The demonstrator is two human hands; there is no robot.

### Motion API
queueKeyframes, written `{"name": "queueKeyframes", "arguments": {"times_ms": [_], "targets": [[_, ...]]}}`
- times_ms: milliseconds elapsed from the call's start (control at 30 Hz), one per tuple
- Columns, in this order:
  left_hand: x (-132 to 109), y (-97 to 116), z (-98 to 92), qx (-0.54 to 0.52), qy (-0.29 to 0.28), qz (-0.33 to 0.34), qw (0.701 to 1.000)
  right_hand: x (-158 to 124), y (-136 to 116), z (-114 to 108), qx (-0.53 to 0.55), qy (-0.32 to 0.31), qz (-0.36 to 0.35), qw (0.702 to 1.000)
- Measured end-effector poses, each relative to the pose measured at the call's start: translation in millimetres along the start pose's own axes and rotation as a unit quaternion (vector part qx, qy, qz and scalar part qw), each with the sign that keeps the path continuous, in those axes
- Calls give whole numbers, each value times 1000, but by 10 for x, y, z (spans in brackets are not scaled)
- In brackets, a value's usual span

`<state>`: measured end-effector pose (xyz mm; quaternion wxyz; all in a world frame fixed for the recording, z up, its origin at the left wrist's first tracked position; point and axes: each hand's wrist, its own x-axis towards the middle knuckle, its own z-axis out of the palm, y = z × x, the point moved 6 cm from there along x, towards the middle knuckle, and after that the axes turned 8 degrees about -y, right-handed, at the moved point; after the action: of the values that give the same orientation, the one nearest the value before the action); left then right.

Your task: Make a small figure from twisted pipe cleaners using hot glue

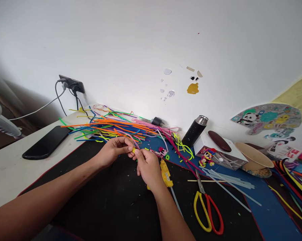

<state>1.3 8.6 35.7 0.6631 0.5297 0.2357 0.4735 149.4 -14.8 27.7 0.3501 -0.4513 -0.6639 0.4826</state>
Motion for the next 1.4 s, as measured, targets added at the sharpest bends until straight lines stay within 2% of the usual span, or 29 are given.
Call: {"name": "queueKeyframes", "arguments": {"times_ms": [167, 333, 533, 900, 1133, 1400], "targets": [[2, -75, -34, -56, 19, -21, 998, -2, 16, 21, 36, -10, 7, 999], [3, -108, -48, -58, 31, -26, 997, 17, 45, 34, 41, -8, 10, 999], [0, -171, -39, -110, 47, -49, 992, 22, 64, 36, 56, -1, 11, 998], [7, -156, -27, -164, 19, -47, 985, 20, 31, 28, 98, 16, 20, 995], [-2, -119, 123, -79, -42, -28, 996, 9, -5, 31, 161, 18, 9, 987], [6, -205, 71, -80, -28, -33, 996, 2, -7, 99, 194, 8, 9, 981]]}}
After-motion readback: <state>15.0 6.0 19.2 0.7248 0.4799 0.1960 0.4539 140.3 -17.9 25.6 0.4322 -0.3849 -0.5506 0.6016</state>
